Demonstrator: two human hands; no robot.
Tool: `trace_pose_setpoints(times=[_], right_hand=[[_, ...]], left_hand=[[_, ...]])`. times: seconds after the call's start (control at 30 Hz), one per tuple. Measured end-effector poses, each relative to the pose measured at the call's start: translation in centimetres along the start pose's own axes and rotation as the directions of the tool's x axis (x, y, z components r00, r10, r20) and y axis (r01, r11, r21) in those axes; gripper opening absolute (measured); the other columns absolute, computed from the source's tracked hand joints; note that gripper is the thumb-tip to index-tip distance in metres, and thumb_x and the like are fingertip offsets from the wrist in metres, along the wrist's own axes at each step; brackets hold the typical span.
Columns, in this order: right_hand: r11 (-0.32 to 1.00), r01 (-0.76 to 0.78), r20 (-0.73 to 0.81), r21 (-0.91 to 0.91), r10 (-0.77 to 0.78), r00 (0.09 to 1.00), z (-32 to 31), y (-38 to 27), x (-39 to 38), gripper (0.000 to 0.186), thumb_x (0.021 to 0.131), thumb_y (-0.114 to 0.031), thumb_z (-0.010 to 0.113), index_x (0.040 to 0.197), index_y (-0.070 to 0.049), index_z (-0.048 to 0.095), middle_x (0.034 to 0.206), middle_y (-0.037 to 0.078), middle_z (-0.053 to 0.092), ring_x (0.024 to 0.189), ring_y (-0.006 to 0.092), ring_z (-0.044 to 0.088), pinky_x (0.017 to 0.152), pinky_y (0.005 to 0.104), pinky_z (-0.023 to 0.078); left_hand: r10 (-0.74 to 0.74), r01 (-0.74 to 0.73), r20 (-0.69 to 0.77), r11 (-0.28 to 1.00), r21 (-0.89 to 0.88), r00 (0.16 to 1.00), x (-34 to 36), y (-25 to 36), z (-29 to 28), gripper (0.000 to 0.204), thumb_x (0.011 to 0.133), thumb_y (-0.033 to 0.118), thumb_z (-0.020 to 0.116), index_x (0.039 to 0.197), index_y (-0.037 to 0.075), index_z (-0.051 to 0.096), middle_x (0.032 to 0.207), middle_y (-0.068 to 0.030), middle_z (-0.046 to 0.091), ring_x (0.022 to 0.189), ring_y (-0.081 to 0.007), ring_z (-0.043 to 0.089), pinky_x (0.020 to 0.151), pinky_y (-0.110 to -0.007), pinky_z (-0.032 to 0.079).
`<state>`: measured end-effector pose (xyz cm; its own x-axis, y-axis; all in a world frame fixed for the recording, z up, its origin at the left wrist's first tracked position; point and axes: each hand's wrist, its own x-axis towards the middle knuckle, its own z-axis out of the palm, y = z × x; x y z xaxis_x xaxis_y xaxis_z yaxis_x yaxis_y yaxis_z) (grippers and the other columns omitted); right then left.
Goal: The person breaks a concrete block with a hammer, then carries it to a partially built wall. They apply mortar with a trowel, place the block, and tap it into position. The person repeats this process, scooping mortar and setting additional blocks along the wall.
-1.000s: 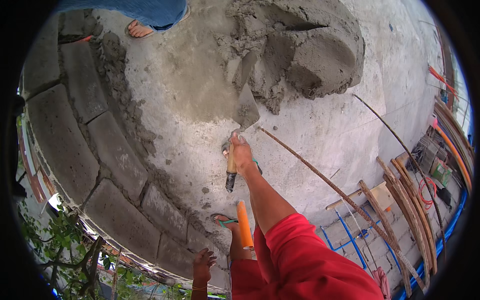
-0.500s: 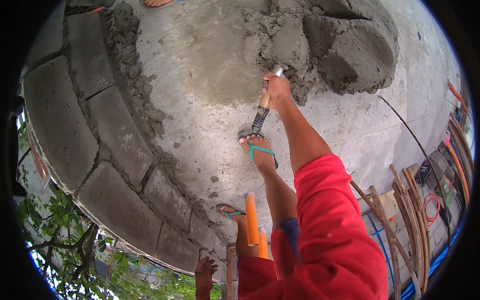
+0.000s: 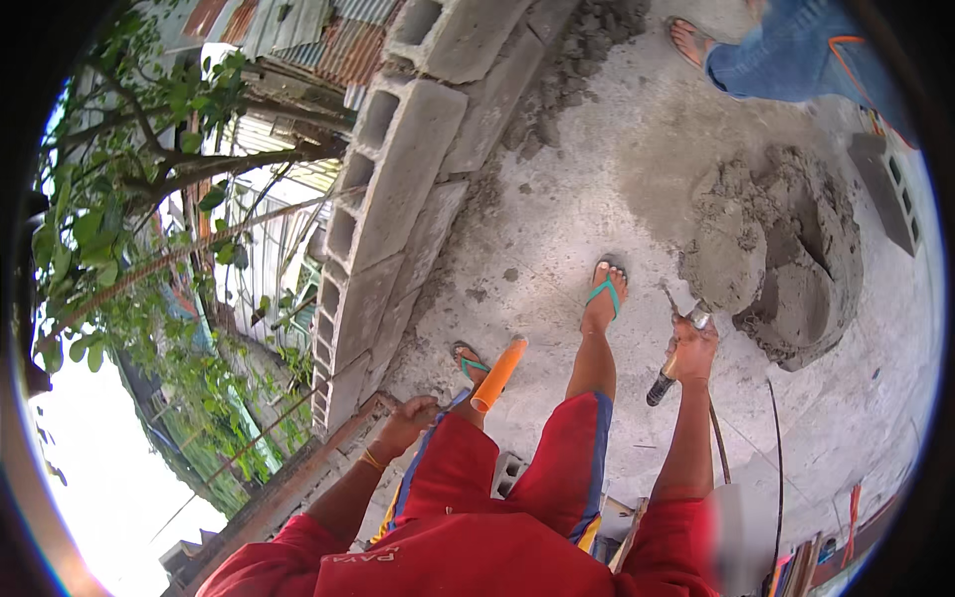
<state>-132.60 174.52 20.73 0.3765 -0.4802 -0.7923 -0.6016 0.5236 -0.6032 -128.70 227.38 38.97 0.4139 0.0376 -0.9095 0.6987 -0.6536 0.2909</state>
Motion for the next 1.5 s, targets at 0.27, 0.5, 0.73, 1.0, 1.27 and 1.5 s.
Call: trace_pose_setpoints(times=[0.27,0.5,0.73,1.0,1.27,1.5], right_hand=[[0.714,0.104,0.35,-0.692,0.206,0.914,6.5,2.4,-18.1,0.024,0.082,-0.013,0.077,0.091,-0.006,0.057,0.068,0.003,0.058,0.047,0.0137,0.052,0.042,0.0323,0.045],[0.206,0.757,0.761,-0.621,0.389,0.519,23.9,6.7,-32.9,0.025,0.079,-0.015,0.082,0.089,-0.003,0.062,0.069,0.006,0.062,0.055,0.0151,0.058,0.049,0.0334,0.047],[-0.042,0.99,0.661,-0.135,0.74,0.122,44.6,18.5,-46.4,0.025,0.078,-0.022,0.077,0.088,-0.001,0.067,0.073,0.012,0.066,0.064,0.0222,0.063,0.062,0.0385,0.051],[-0.162,0.954,0.519,-0.254,0.809,0.275,63.3,34.3,-61.1,0.023,0.078,-0.019,0.075,0.081,-0.002,0.06,0.062,0.005,0.059,0.053,0.0147,0.054,0.05,0.0359,0.046],[-0.396,0.883,0.766,0.251,0.64,0.069,74.1,45.1,-68.7,0.043,0.079,-0.02,0.068,0.115,0.004,0.068,0.093,0.027,0.073,0.087,0.0398,0.072,0.079,0.0465,0.057],[-0.592,0.708,0.818,0.385,0.575,0.035,75.2,46.9,-69.9,0.046,0.089,-0.026,0.069,0.126,0.001,0.06,0.103,0.03,0.071,0.099,0.0448,0.07,0.087,0.0523,0.056]], left_hand=[[-0.01,-0.018,-0.119,0.973,-0.229,0.993,-4.9,-15.7,-8.0,0.038,0.1,0.022,0.064,0.128,-0.002,0.064,0.1,-0.0076,0.071,0.091,-0.013,0.067,0.082,-0.029,0.055],[-0.302,-0.086,-0.24,0.445,-0.891,0.923,-9.0,-35.0,-14.4,0.038,0.103,0.03,0.061,0.127,0.0,0.061,0.119,-0.0127,0.067,0.098,-0.0213,0.071,0.082,-0.03,0.058],[-0.529,-0.451,-0.273,-0.242,-0.859,0.804,-9.1,-49.0,-17.8,0.042,0.106,0.039,0.051,0.134,0.008,0.053,0.132,-0.0126,0.064,0.099,-0.0245,0.068,0.073,-0.037,0.052],[-0.564,-0.672,-0.421,-0.366,-0.644,0.71,-7.7,-54.2,-23.8,0.058,0.109,0.043,0.045,0.153,0.007,0.04,0.149,-0.0141,0.052,0.124,-0.0273,0.058,0.096,-0.04,0.048],[-0.549,-0.745,-0.505,-0.511,-0.429,0.667,-6.8,-56.4,-33.6,0.07,0.108,0.045,0.048,0.163,0.011,0.023,0.168,-0.01,0.028,0.154,-0.0356,0.026,0.118,-0.053,0.027],[-0.462,-0.6,-0.387,-0.666,-0.442,0.798,-1.5,-59.3,-36.2,0.083,0.106,0.043,0.052,0.166,0.009,0.006,0.171,-0.0138,0.019,0.157,-0.0331,0.018,0.123,-0.051,0.021]])
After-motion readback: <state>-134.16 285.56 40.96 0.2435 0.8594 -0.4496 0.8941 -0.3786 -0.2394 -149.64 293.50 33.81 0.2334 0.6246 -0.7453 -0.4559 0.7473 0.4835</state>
